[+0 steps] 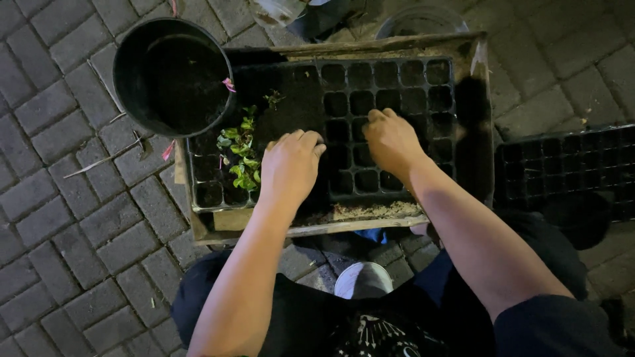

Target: Transplanting small green seedlings into a black plastic seed tray.

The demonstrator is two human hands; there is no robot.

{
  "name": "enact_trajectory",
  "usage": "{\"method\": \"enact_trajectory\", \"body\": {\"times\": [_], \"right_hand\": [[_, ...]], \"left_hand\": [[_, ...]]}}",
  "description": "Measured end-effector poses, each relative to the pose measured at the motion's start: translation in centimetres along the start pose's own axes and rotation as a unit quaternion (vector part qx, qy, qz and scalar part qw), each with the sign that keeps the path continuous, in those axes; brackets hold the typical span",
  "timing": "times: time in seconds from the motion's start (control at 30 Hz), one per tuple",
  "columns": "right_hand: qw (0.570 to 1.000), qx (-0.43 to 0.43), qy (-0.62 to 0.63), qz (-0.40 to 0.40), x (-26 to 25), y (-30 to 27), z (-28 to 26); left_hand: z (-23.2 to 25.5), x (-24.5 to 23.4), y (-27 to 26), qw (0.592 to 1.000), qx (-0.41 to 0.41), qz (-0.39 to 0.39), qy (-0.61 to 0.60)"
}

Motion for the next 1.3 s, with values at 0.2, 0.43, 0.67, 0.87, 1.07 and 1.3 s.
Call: {"method": "enact_trajectory", "body": {"times": [0.2, 0.43, 0.67, 0.87, 1.07, 1.3], "right_hand": [[0.957, 0.238, 0.168, -0.010, -6.7, -1.3, 4.9], [0.986, 0.125, 0.104, -0.022, -14.9, -4.5, 2.2], [0.983, 0.124, 0.116, -0.067, -14.6, -5.6, 3.2], [0.980, 0.118, 0.149, -0.065, -15.2, -5.7, 4.0], [0.986, 0.106, 0.115, -0.051, -15.3, -5.6, 4.0], [0.987, 0.102, 0.123, -0.014, -14.9, -6.3, 3.7]], "left_hand": [[3.2, 2.8, 1.0, 0.996, 0.026, -0.074, 0.036], [7.6, 12.0, 6.4, 0.963, 0.189, -0.069, 0.180], [7.5, 12.1, 7.0, 0.962, 0.120, -0.163, 0.182], [7.0, 12.9, 8.8, 0.959, 0.064, -0.242, 0.131], [5.4, 14.1, 9.3, 0.976, 0.058, -0.198, 0.064], [3.4, 8.8, 5.2, 0.986, 0.130, 0.070, -0.071]]}}
Point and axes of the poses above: each hand's wrist, its own y-axis towards the middle knuckle, its own x-axis out of the palm, z = x × y, the point moved 9 cm from there along y, towards the middle knuckle, and after that the axes turned 2 degrees about y, right-handed, at the moved point
